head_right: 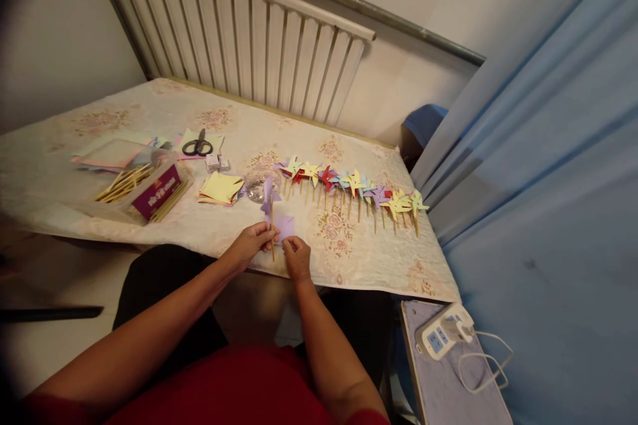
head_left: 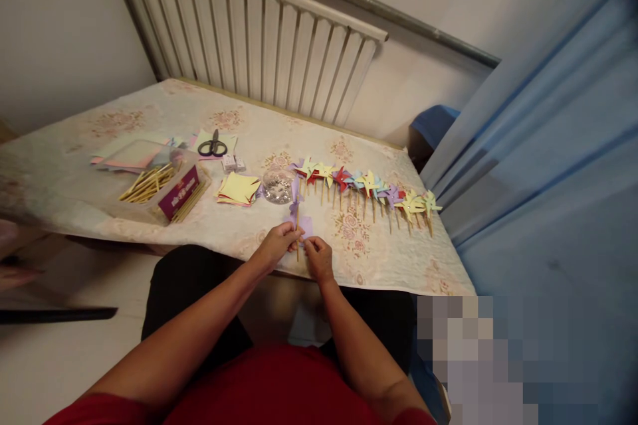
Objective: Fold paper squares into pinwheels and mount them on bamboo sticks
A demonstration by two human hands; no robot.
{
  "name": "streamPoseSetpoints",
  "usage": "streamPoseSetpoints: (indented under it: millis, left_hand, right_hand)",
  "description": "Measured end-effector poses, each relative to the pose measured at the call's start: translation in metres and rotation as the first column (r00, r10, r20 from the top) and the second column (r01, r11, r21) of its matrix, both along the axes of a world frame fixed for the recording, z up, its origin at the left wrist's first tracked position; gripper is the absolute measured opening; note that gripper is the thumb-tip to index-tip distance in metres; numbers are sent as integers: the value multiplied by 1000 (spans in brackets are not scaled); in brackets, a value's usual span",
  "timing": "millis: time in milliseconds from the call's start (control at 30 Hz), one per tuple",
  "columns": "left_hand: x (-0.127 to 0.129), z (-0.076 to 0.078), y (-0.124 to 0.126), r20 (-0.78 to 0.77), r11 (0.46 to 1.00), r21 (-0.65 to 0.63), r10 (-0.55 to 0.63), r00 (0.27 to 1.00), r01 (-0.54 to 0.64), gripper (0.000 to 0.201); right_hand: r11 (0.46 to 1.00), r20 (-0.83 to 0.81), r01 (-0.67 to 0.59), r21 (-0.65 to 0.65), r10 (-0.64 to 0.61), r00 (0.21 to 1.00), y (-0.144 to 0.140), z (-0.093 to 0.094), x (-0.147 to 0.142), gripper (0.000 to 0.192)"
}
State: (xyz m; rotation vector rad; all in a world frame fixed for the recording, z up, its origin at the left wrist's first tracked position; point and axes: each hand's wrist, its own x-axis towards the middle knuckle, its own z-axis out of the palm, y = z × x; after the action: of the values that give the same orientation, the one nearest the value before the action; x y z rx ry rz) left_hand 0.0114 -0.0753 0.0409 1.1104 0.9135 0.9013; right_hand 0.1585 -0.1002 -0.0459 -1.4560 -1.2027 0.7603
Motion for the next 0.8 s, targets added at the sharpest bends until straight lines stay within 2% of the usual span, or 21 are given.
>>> streamPoseSetpoints:
  millis: [333,600,800]
  left_hand:
    - [-5,-6,0,-14,1000,-21,-11,1000,11,32]
    - [-22,-8,-1,-38,999,-42,8,999,-10,36]
    - [-23,-6,-5,-32,999,-44,-22,999,21,36]
  right_hand:
    - [1000,-7,3,-5,-3,1000,0,0,-1,23]
    - [1000,-30,24,-19,-25,999,1,-2,-2,20]
    - [999,-29,29,-17,-29,999,1,-2,-2,19]
